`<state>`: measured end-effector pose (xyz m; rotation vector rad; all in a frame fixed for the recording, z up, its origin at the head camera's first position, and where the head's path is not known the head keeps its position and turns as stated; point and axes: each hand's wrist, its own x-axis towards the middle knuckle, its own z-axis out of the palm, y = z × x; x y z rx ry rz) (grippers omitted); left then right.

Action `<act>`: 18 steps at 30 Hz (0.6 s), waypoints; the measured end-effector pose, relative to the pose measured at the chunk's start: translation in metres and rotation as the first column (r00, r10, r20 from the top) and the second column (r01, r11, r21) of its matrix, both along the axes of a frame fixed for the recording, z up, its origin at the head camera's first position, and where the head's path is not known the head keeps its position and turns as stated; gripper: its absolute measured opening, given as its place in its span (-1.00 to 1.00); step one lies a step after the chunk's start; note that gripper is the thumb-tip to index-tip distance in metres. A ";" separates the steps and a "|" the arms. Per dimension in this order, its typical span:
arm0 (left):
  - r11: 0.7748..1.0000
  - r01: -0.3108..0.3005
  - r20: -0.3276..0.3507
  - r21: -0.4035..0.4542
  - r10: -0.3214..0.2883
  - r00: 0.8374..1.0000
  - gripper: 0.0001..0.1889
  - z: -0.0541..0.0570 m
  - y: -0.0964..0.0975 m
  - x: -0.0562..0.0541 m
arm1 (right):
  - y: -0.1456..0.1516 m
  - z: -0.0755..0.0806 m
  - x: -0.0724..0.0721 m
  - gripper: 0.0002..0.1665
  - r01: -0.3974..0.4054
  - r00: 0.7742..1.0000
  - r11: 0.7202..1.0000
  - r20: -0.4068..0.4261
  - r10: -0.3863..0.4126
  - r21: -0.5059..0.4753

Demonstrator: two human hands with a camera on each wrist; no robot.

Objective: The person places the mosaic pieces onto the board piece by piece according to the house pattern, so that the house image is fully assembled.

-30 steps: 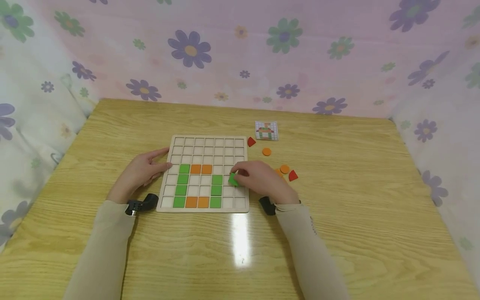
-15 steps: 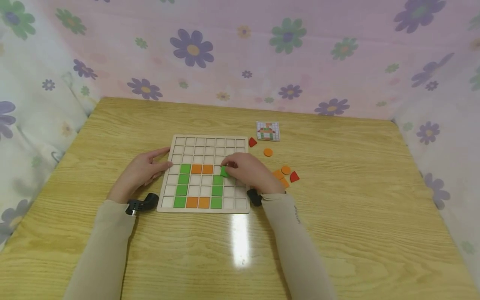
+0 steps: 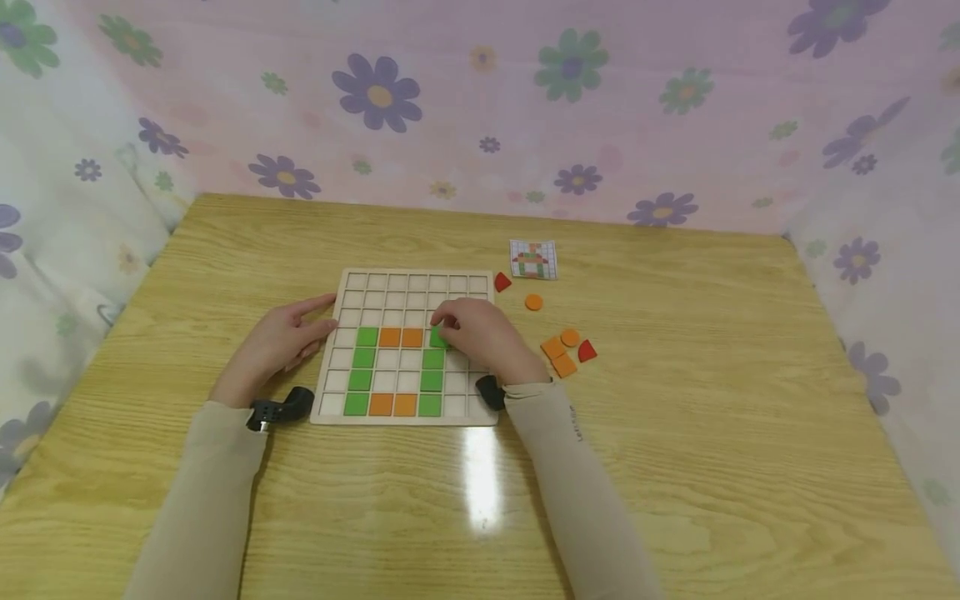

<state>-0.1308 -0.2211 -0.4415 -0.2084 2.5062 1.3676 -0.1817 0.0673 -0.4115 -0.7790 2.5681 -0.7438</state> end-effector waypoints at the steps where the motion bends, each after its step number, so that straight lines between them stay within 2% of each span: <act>1: 1.000 0.003 0.001 0.002 -0.003 1.000 -0.45 0.000 0.000 0.000 | -0.001 -0.001 0.000 -0.82 0.004 1.000 1.000 -0.006 -0.004 0.000; 10: 1.000 0.014 0.008 -0.003 -0.014 1.000 -0.44 0.000 -0.001 0.000 | -0.006 -0.001 0.002 -0.83 0.029 0.999 0.999 -0.013 -0.029 -0.019; 18: 1.000 0.021 -0.003 -0.010 -0.021 1.000 -0.44 -0.001 -0.001 -0.001 | -0.007 -0.003 0.001 -0.82 0.019 0.999 1.000 -0.034 -0.018 0.018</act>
